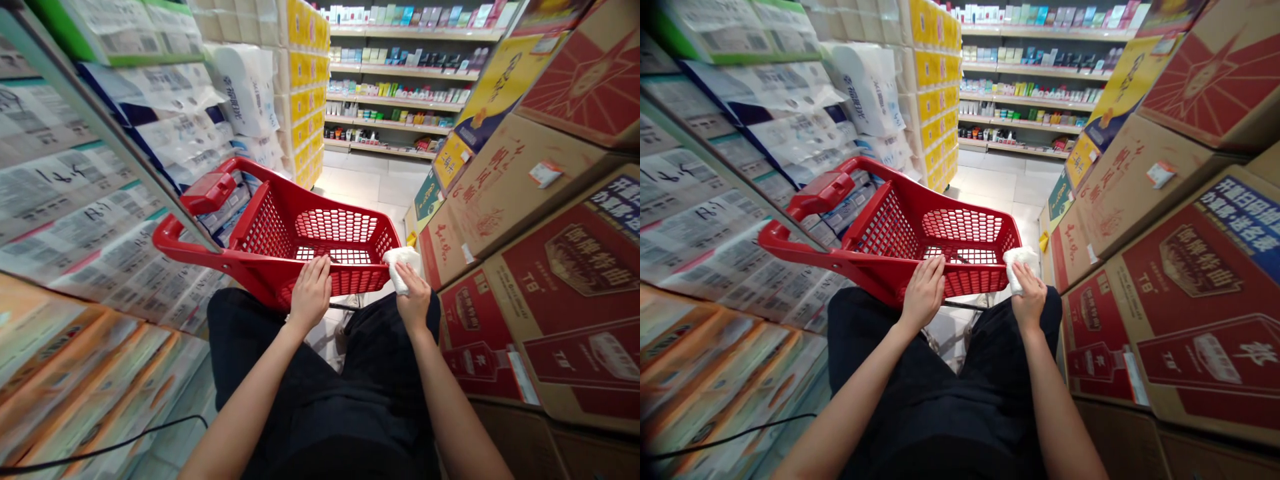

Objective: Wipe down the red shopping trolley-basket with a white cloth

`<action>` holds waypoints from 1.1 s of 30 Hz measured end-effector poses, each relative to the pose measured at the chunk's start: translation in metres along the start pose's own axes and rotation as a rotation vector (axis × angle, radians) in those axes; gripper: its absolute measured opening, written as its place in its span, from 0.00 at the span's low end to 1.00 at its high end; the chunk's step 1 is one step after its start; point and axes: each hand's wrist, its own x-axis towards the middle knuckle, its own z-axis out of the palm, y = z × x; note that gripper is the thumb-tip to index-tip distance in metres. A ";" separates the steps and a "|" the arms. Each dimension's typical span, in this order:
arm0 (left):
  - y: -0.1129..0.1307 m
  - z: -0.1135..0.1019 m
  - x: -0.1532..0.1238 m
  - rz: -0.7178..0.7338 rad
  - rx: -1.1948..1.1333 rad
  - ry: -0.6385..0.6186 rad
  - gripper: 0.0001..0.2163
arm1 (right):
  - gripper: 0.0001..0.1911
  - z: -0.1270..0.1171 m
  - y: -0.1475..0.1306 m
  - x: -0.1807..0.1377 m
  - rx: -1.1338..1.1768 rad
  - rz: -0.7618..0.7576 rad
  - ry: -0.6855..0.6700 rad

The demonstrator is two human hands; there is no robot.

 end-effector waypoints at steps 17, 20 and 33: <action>-0.001 -0.002 -0.001 0.009 0.014 -0.022 0.22 | 0.33 0.030 -0.108 -0.001 0.057 -0.235 -0.185; -0.001 -0.001 -0.001 0.015 0.014 -0.014 0.22 | 0.32 0.016 -0.064 -0.001 0.020 -0.187 -0.125; -0.003 0.004 -0.002 0.010 0.013 0.035 0.22 | 0.34 0.011 -0.048 0.003 -0.080 0.033 -0.049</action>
